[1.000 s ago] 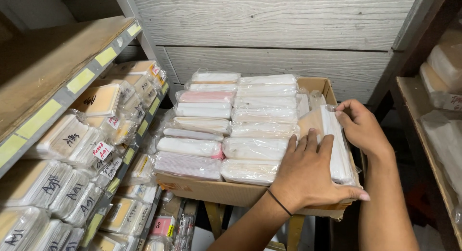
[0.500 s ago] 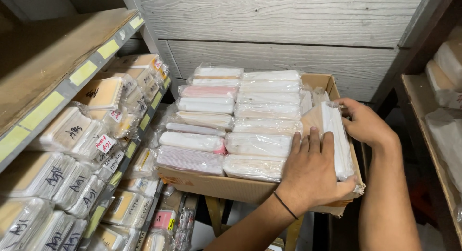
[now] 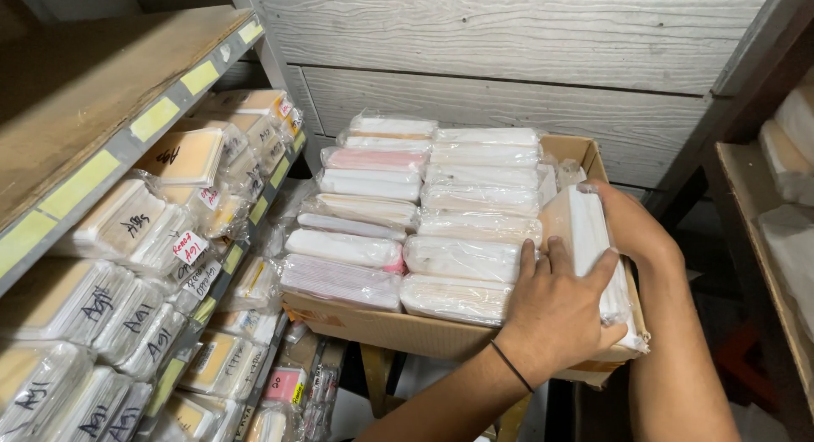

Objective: The person repeatedly picks stacks of plastic-wrapped phone back covers from a shelf, briefly turns them over to view labels, and places them into a cardboard box. The process is repeated for several different labeled stacks throughout the clip.

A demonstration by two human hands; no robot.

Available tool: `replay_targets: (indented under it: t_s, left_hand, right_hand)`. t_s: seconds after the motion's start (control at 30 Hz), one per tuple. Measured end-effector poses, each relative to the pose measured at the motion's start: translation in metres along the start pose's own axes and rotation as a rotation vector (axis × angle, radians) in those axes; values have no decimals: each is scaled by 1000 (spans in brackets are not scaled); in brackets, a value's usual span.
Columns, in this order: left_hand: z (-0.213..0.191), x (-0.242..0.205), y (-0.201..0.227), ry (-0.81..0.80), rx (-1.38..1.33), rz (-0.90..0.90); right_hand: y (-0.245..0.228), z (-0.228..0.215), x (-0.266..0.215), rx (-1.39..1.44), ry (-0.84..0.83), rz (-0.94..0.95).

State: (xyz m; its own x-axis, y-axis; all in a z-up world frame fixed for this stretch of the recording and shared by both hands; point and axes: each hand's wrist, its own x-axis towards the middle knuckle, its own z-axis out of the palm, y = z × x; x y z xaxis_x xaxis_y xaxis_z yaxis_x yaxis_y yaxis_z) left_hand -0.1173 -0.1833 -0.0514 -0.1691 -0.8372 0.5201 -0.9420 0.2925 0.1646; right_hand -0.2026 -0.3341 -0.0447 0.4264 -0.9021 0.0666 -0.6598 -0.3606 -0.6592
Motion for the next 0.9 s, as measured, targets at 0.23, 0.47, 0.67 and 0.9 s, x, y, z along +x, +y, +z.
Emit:
replay_targets:
  t_s: [0.23,0.47,0.67,0.9]
  left_hand:
    - [-8,-5,-1,103,-89,-59]
    - [-11,-10,-3,274,-171,-57]
    - [-11,-14,-2,327,-188,-50]
    - [-10,-14,-4,337,-177,-38]
  right_hand:
    - [-35,-11,-15,-162,17,29]
    - [-39,-17,-17,-225,-19,20]
    - [-43,-20,-20,-229,-53,23]
    - [-59,-24,-27,-202,-41,142]
